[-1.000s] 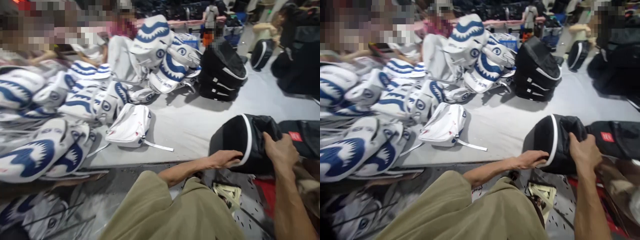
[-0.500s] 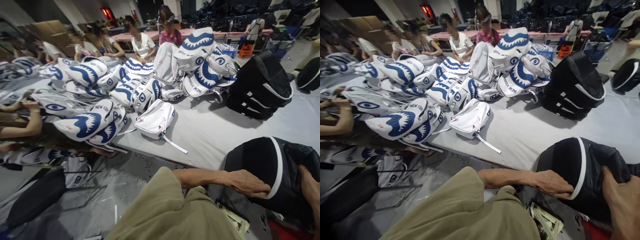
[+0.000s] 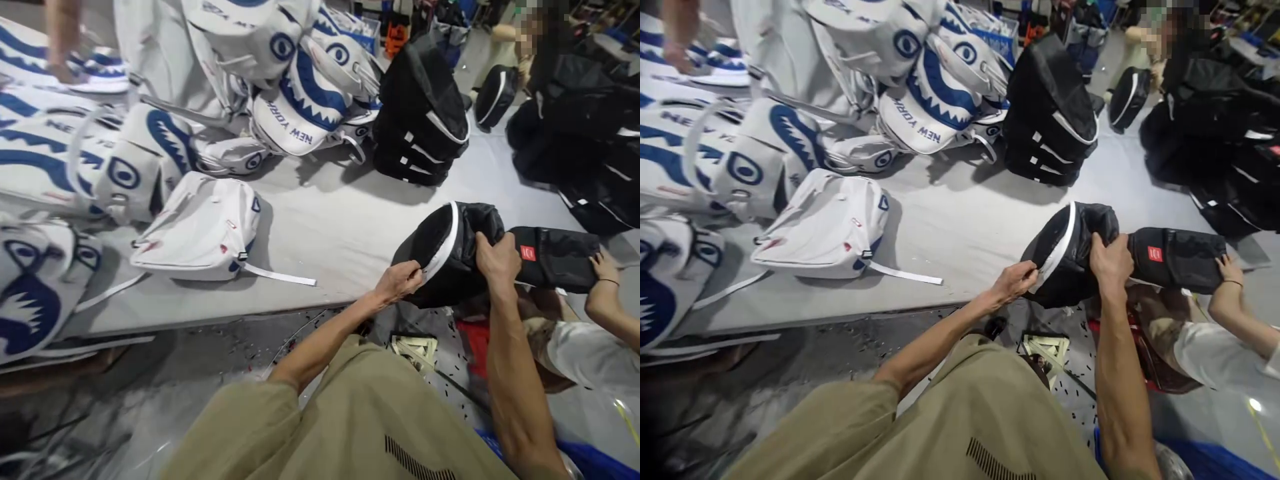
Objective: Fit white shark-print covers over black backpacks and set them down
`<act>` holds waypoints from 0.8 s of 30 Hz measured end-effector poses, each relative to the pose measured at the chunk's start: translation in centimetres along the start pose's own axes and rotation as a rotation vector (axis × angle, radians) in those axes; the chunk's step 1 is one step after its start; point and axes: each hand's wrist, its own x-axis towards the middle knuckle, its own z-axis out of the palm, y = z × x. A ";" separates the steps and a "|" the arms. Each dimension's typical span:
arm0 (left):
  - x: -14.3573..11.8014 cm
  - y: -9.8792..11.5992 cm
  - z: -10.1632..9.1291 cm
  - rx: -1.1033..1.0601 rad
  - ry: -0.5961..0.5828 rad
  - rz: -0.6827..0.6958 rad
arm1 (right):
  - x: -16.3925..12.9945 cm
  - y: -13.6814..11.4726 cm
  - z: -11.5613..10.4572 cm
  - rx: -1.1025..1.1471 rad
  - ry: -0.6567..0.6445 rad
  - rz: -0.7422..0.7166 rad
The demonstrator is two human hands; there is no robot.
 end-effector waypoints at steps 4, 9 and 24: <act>-0.7 0.5 -0.4 -0.055 0.001 -0.028 | -0.5 -0.1 -0.6 0.006 0.016 0.056; -0.1 0.2 -0.7 -0.060 -0.033 -0.015 | -1.0 -0.5 -1.2 0.004 -0.007 0.056; 2.4 1.2 -2.0 0.362 -0.198 0.141 | -1.8 -1.5 -2.4 -0.087 -0.059 0.109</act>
